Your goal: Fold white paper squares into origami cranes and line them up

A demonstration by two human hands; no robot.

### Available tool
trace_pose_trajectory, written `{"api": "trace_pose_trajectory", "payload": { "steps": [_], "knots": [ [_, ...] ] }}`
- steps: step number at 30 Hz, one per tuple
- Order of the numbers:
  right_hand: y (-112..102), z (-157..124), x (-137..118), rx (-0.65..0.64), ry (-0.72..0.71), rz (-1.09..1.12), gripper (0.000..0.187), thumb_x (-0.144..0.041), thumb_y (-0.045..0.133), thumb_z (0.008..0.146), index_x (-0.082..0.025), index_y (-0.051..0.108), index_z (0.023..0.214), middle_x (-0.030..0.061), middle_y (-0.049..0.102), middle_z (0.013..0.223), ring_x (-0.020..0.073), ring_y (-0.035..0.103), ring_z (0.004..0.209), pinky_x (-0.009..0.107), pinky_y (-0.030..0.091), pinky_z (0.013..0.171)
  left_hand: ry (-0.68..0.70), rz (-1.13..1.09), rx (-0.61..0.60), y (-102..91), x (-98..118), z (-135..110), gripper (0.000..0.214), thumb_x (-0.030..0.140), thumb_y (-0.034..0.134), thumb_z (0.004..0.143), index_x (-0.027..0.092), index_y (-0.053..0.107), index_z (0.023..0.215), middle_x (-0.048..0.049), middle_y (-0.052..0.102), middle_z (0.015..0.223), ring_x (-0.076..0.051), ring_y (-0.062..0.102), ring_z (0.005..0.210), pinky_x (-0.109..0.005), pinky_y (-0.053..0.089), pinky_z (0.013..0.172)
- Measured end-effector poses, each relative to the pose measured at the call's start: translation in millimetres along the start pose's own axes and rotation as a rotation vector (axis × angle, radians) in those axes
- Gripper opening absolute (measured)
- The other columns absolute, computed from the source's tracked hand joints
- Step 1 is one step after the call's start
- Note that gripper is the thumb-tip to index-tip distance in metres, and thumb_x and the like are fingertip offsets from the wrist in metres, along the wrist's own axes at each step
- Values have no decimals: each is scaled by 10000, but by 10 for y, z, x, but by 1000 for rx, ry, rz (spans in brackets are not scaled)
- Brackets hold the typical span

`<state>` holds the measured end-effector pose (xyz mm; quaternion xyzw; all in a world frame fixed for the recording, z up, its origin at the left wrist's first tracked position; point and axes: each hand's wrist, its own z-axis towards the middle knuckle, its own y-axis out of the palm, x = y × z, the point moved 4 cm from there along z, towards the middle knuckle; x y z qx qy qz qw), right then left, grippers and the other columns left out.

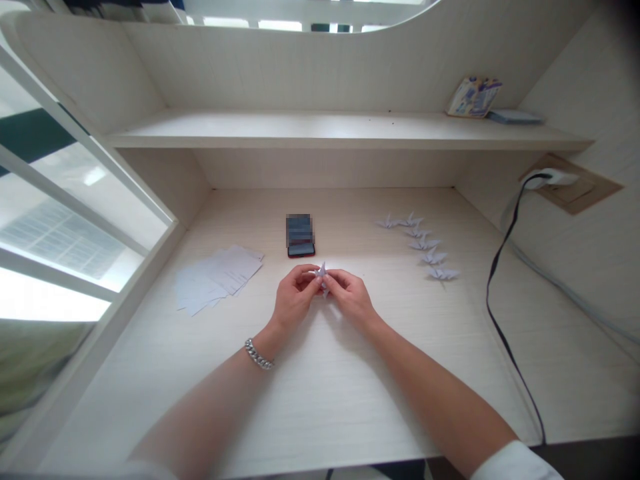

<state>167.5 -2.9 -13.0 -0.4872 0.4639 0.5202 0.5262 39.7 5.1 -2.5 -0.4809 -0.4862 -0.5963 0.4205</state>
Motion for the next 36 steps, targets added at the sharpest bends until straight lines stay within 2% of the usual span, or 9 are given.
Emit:
{"api": "trace_pose_trajectory", "payload": {
  "steps": [6, 10, 15, 20, 24, 27, 32, 36],
  "knots": [
    [-29, 12, 1, 68, -5, -6, 294, -410, 497, 828, -166, 650, 888, 44, 637, 784, 174, 577, 703, 275, 471, 643, -3, 20, 14, 15, -2, -21, 270, 281, 694, 682, 177, 545, 882, -12, 652, 734, -156, 642, 682, -299, 539, 665],
    [-50, 24, 14, 103, -18, -18, 290, -408, 466, 840, -177, 635, 886, 42, 629, 802, 173, 572, 697, 275, 473, 636, 16, 108, 23, 7, -23, -32, 254, 293, 703, 666, 174, 556, 837, -11, 635, 733, -151, 635, 699, -275, 520, 669],
    [-94, 22, -1, 164, -38, -92, 280, -393, 465, 843, -171, 635, 859, 41, 624, 785, 178, 564, 717, 277, 454, 652, 48, 241, -28, 25, -11, -50, 234, 305, 705, 660, 151, 609, 808, -40, 642, 791, -135, 608, 704, -250, 489, 669],
    [-83, 9, -31, 134, -1, 42, 217, -353, 518, 818, -168, 626, 850, 35, 627, 772, 164, 573, 700, 265, 450, 634, 28, 259, -66, 48, 23, -69, 296, 326, 726, 634, 147, 644, 855, -64, 668, 842, -151, 614, 728, -260, 490, 679],
    [-63, 20, -22, 97, -3, 144, 208, -331, 617, 751, -164, 633, 873, 49, 656, 819, 179, 604, 762, 281, 468, 688, 31, 291, -67, 46, 22, -62, 241, 350, 644, 723, 150, 660, 856, -68, 676, 830, -163, 619, 743, -273, 488, 696],
    [-75, 34, 7, 119, 11, 172, 221, -333, 649, 728, -156, 637, 859, 54, 664, 795, 177, 612, 726, 282, 477, 657, 27, 329, -62, 40, -2, -53, 208, 333, 609, 752, 156, 658, 850, -64, 675, 817, -163, 620, 747, -281, 484, 706],
    [-93, 43, 35, 168, 28, 221, 239, -334, 666, 719, -154, 629, 871, 52, 669, 770, 168, 611, 668, 283, 487, 614, 8, 364, -14, 8, -29, -52, 214, 344, 657, 702, 165, 599, 806, -28, 644, 715, -140, 593, 657, -249, 455, 612],
    [-95, 39, 32, 174, 7, 176, 250, -344, 657, 730, -158, 626, 894, 50, 670, 765, 169, 613, 660, 282, 483, 608, 6, 409, 24, -11, -14, -55, 303, 373, 673, 683, 180, 567, 892, 9, 599, 641, -119, 550, 588, -225, 415, 551]
  ]
}}
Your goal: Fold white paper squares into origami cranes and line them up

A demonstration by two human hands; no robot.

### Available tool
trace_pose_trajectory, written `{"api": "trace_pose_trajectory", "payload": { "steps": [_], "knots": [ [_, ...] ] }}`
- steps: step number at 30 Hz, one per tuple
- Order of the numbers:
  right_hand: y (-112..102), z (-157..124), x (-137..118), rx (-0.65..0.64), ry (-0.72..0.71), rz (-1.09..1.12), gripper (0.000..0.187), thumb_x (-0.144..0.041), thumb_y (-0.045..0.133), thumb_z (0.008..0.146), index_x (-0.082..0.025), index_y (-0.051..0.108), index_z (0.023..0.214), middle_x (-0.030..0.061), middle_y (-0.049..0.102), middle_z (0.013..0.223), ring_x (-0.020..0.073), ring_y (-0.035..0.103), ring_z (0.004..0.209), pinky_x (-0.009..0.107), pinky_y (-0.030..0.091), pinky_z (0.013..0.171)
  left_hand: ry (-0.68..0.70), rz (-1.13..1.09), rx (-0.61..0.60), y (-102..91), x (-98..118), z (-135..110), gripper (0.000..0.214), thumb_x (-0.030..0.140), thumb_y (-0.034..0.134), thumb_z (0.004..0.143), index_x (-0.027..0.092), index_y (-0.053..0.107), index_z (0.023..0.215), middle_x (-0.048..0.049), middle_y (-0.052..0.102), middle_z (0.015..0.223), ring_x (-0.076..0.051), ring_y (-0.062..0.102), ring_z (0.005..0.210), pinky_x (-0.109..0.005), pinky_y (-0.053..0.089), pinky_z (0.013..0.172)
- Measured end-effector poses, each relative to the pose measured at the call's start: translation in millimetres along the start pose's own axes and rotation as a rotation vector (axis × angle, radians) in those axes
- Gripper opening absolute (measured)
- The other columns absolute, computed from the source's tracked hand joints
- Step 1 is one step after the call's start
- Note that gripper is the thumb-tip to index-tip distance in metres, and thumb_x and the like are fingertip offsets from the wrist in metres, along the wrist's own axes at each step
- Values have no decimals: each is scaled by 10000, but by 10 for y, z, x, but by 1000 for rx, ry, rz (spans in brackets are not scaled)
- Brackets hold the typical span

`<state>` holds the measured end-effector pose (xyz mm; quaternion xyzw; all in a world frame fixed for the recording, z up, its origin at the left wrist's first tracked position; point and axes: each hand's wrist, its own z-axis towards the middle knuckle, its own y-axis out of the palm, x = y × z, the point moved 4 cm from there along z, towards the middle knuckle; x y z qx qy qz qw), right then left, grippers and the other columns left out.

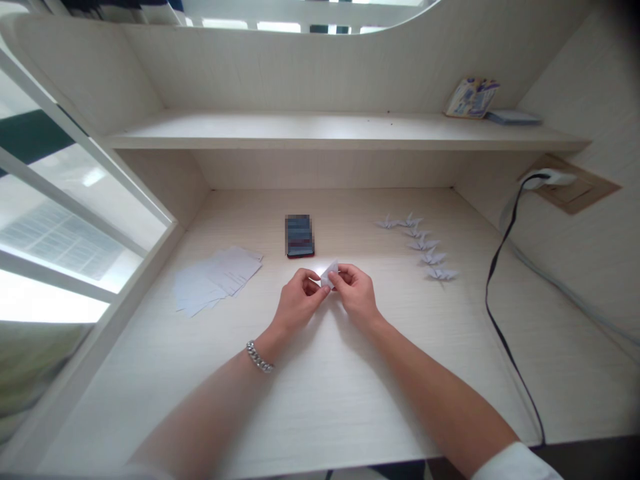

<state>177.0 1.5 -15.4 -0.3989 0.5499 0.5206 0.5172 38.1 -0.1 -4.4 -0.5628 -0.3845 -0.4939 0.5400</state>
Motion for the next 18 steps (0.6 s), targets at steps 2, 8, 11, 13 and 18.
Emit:
{"api": "trace_pose_trajectory", "payload": {
  "steps": [2, 8, 11, 13, 18],
  "knots": [
    [-1, -12, -17, 7, -24, -48, 245, -344, 651, 737, -160, 630, 897, 51, 672, 770, 169, 613, 662, 278, 476, 608, 20, 17, 5, -4, 17, 7, 316, 381, 658, 699, 184, 566, 928, 7, 596, 669, -115, 544, 602, -223, 417, 562],
    [46, -51, -52, -44, -21, -73, 276, -366, 639, 743, -159, 630, 925, 69, 684, 820, 180, 625, 689, 282, 470, 620, -10, -49, -11, -13, -32, 67, 263, 416, 603, 741, 156, 603, 776, -23, 613, 711, -118, 551, 615, -230, 437, 572],
    [60, -37, -33, -89, 28, -61, 302, -405, 636, 734, -158, 641, 907, 68, 682, 812, 185, 623, 699, 288, 470, 626, -44, -125, -3, -25, -92, 97, 273, 418, 621, 722, 148, 612, 765, -19, 612, 681, -117, 548, 591, -227, 441, 552],
    [62, -26, -23, -126, 51, -112, 293, -434, 620, 738, -155, 655, 819, 56, 672, 747, 178, 608, 666, 285, 460, 609, -55, -169, 12, -32, -119, 108, 272, 413, 628, 716, 145, 615, 761, -17, 613, 676, -115, 545, 588, -224, 441, 545],
    [44, -13, -25, -158, 58, -218, 313, -462, 580, 758, -157, 638, 724, 36, 642, 653, 158, 567, 593, 268, 430, 561, -48, -156, -18, -25, -93, 106, 278, 414, 620, 723, 139, 634, 760, -22, 621, 659, -116, 541, 572, -227, 432, 545]
  ]
}}
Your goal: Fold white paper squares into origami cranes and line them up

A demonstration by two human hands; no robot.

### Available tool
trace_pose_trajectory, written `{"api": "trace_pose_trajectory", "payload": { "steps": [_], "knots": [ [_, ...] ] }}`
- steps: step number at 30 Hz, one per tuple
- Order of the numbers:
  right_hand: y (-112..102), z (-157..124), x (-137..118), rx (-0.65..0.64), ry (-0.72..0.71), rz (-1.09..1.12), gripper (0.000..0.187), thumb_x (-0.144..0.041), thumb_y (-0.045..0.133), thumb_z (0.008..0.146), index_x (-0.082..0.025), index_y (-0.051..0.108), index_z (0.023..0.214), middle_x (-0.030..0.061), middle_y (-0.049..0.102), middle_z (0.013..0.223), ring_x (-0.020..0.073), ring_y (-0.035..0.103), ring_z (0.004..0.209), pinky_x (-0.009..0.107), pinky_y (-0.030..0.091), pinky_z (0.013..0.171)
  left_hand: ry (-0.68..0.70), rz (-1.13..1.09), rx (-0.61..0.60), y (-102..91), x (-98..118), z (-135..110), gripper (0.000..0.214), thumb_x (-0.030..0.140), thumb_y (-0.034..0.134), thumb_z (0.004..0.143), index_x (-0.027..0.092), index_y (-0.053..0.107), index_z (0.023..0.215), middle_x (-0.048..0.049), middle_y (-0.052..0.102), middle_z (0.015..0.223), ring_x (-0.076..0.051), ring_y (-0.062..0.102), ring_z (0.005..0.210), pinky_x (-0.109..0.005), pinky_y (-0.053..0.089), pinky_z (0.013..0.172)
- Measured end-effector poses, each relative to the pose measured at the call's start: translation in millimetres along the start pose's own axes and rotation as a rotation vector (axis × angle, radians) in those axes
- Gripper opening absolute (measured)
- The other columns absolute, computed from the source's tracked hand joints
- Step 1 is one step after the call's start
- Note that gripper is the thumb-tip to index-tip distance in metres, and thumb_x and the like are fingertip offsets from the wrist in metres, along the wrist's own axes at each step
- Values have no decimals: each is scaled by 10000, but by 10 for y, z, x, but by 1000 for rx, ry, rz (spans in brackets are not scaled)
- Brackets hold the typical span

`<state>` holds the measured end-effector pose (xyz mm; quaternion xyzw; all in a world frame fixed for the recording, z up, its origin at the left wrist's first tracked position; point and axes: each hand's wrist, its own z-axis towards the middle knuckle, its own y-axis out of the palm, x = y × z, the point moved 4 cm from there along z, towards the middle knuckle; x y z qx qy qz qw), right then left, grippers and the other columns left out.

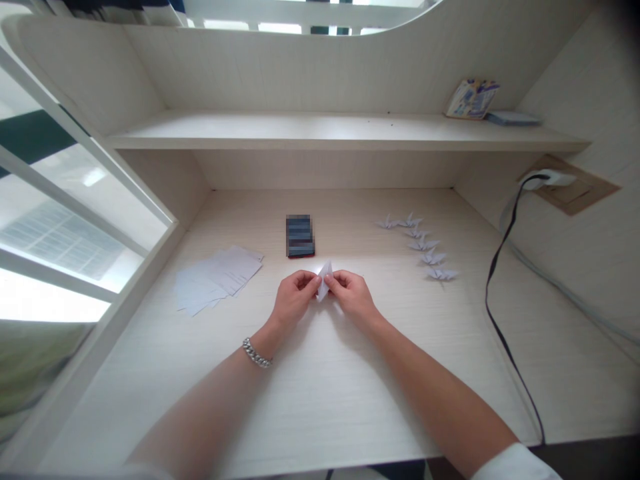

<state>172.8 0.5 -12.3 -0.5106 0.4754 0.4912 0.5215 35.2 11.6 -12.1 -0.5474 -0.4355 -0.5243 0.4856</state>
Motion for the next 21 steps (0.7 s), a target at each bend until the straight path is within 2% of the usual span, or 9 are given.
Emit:
{"api": "trace_pose_trajectory", "payload": {
  "steps": [10, 17, 21],
  "knots": [
    [-28, 14, 104, 44, 20, -63, 320, -476, 605, 736, -162, 639, 685, 47, 642, 650, 159, 553, 586, 268, 438, 553, 53, 188, -34, 20, 93, -60, 290, 430, 571, 762, 148, 638, 758, -30, 628, 661, -122, 544, 585, -224, 412, 539],
    [-6, 21, 63, -8, 61, 83, 327, -475, 604, 738, -150, 642, 761, 55, 655, 689, 170, 596, 635, 275, 467, 586, 37, 126, 36, -13, 67, -35, 288, 426, 585, 749, 142, 633, 764, -27, 627, 659, -121, 541, 573, -229, 419, 545],
    [-24, 21, 67, 1, 57, 6, 301, -464, 595, 740, -164, 612, 714, 34, 634, 645, 158, 580, 595, 275, 457, 577, 7, 73, 18, -8, 52, -26, 272, 411, 597, 736, 144, 641, 749, -26, 631, 644, -126, 549, 571, -233, 429, 558]
  ]
}}
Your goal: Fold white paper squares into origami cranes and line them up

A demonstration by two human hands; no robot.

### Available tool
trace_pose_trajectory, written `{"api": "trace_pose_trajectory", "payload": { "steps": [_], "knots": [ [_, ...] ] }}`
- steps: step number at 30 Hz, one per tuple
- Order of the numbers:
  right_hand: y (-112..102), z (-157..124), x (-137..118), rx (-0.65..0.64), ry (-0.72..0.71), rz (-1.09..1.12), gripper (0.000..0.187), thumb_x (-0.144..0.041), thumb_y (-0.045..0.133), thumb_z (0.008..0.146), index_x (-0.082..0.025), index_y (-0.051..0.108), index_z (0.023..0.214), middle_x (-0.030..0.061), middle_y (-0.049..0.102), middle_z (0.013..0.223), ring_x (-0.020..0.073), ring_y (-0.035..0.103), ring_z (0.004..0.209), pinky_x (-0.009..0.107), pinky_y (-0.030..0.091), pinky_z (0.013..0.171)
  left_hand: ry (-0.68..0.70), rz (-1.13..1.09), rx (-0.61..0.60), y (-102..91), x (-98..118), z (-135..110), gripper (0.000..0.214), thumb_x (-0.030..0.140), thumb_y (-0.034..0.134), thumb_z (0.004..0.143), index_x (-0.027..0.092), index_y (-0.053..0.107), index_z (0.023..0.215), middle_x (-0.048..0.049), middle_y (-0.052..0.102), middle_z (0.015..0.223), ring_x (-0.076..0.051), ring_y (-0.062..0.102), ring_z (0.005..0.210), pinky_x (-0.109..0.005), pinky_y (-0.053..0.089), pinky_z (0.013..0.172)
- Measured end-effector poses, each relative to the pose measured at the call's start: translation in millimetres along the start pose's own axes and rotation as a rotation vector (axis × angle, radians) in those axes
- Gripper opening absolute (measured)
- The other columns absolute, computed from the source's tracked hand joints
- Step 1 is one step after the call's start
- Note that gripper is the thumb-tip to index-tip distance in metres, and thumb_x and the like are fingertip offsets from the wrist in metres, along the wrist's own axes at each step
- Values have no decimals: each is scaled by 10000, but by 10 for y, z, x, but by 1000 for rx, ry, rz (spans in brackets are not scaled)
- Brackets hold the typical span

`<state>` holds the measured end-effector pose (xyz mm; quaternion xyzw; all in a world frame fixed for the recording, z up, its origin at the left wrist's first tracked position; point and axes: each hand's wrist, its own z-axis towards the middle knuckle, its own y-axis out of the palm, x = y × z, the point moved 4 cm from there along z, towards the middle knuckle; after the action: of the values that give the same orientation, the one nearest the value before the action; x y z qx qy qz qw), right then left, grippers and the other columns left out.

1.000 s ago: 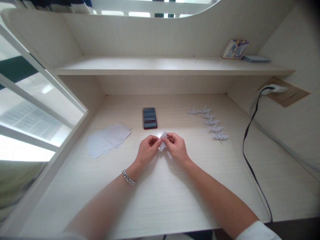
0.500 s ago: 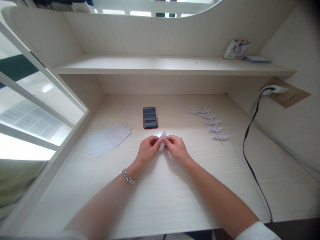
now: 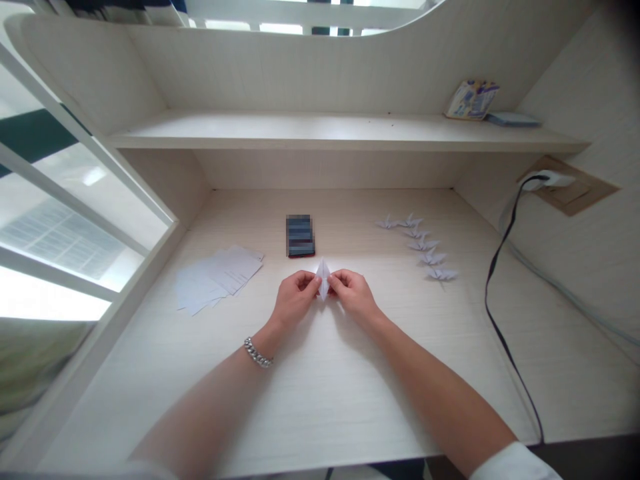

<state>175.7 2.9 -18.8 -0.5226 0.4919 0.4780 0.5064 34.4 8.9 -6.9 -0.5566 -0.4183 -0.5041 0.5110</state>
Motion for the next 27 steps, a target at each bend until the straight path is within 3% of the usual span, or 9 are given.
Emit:
{"api": "trace_pose_trajectory", "payload": {
  "steps": [5, 10, 16, 23, 27],
  "knots": [
    [12, -7, 16, 9, -39, -108, 285, -444, 567, 769, -171, 602, 694, 22, 616, 637, 145, 551, 581, 269, 441, 573, 8, 29, -45, 3, 20, -4, 279, 418, 601, 731, 144, 653, 732, -30, 640, 658, -125, 543, 572, -222, 409, 533],
    [67, -29, -32, -71, -2, 44, 308, -472, 604, 732, -167, 610, 770, 39, 634, 692, 158, 575, 623, 268, 459, 576, -3, 47, -15, -21, -31, 9, 284, 423, 602, 732, 141, 639, 730, -25, 630, 647, -123, 540, 575, -219, 407, 528],
    [58, -27, -41, -100, -9, -12, 294, -463, 606, 730, -175, 581, 676, -5, 571, 603, 126, 516, 554, 247, 415, 531, -7, -82, -54, 9, -28, 14, 295, 427, 606, 733, 134, 638, 751, -31, 632, 673, -122, 544, 589, -227, 427, 540],
    [71, -59, -80, -113, -10, -32, 305, -474, 629, 699, -174, 574, 710, -1, 585, 637, 128, 518, 562, 247, 399, 525, -62, -192, 34, -31, -38, 39, 283, 413, 663, 684, 138, 657, 750, -22, 626, 665, -111, 531, 581, -229, 415, 548],
    [66, -96, -133, -141, -27, -111, 251, -418, 621, 721, -175, 564, 688, 6, 600, 649, 134, 528, 587, 246, 391, 534, -86, -272, 19, -32, -30, 38, 254, 389, 676, 681, 140, 649, 726, -28, 627, 669, -122, 552, 596, -246, 429, 556]
  ]
}}
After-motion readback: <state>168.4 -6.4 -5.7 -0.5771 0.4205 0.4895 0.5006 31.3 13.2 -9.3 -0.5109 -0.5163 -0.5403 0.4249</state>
